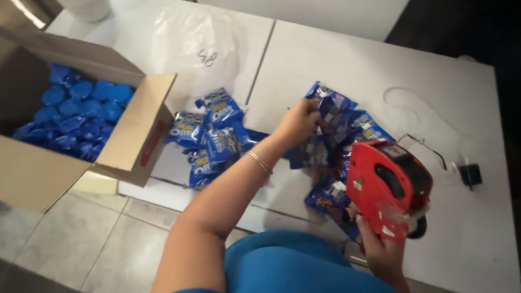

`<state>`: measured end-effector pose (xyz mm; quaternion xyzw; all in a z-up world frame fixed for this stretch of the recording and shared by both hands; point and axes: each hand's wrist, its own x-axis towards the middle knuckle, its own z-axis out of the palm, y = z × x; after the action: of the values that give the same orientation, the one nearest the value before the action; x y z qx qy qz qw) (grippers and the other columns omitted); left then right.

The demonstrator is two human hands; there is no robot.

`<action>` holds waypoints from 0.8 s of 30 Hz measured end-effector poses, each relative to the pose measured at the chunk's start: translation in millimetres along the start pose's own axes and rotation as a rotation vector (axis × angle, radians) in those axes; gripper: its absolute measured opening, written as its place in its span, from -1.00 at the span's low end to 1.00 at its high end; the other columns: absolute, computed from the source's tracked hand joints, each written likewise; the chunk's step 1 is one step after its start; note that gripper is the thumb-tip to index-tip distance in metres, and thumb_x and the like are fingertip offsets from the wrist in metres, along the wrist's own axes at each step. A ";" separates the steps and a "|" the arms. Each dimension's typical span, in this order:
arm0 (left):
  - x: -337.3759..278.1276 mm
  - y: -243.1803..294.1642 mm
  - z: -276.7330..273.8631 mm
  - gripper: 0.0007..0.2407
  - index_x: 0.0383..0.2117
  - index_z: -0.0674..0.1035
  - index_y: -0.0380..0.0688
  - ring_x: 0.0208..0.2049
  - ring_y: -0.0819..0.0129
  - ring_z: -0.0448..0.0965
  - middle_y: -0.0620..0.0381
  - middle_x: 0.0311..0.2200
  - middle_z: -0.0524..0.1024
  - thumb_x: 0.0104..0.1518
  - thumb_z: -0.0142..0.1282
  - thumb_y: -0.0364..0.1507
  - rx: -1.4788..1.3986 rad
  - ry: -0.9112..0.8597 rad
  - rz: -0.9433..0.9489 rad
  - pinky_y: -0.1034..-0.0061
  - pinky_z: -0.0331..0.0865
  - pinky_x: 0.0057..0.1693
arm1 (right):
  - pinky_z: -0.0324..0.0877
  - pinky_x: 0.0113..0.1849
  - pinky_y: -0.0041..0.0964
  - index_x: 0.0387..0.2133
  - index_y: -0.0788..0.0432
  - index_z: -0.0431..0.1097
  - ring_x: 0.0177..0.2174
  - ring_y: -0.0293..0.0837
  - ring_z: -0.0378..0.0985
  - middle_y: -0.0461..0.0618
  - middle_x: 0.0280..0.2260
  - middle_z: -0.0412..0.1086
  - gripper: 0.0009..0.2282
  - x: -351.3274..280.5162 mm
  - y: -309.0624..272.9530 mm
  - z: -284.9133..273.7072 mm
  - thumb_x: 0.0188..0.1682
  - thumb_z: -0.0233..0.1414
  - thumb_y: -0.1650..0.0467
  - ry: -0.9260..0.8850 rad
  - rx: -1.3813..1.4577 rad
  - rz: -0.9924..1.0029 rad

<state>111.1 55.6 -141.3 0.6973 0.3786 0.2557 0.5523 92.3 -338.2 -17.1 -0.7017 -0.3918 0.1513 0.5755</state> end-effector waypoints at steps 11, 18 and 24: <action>-6.4 -14.9 -224.2 -0.60 0.05 0.58 -0.08 -0.07 0.00 0.82 0.05 -0.08 0.77 0.34 0.36 -0.06 1.238 0.524 -0.080 0.14 0.71 -0.08 | 0.77 -0.06 -0.13 0.17 0.39 0.51 -0.07 0.02 0.80 0.20 -0.06 0.69 -0.67 0.0 4.1 1.4 0.13 0.21 0.56 0.065 0.025 0.097; -25.9 5.1 -227.5 -0.27 0.54 0.36 0.51 0.30 -0.15 0.62 -0.06 0.26 0.64 0.22 0.45 0.10 1.056 0.097 -0.469 -0.17 0.46 0.30 | 0.80 0.00 -0.10 0.30 0.31 0.45 0.06 0.03 0.82 0.18 0.05 0.71 -0.53 10.2 3.3 13.4 0.07 0.24 0.54 -0.066 0.050 0.214; -18.9 -24.0 -218.0 -0.40 0.23 0.52 0.19 0.11 -0.21 0.63 -0.22 0.09 0.56 0.04 0.63 -0.37 0.719 0.129 -0.197 -0.05 0.59 0.19 | 0.85 -0.07 -0.08 0.38 0.26 0.36 0.03 0.04 0.86 0.18 0.06 0.72 -0.43 6.9 2.8 12.9 0.04 0.26 0.49 -0.094 0.058 0.231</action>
<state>-74.7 168.4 -106.8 0.7893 0.5434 0.0955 0.2694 89.2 -324.5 -21.8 -0.7175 -0.3305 0.2604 0.5552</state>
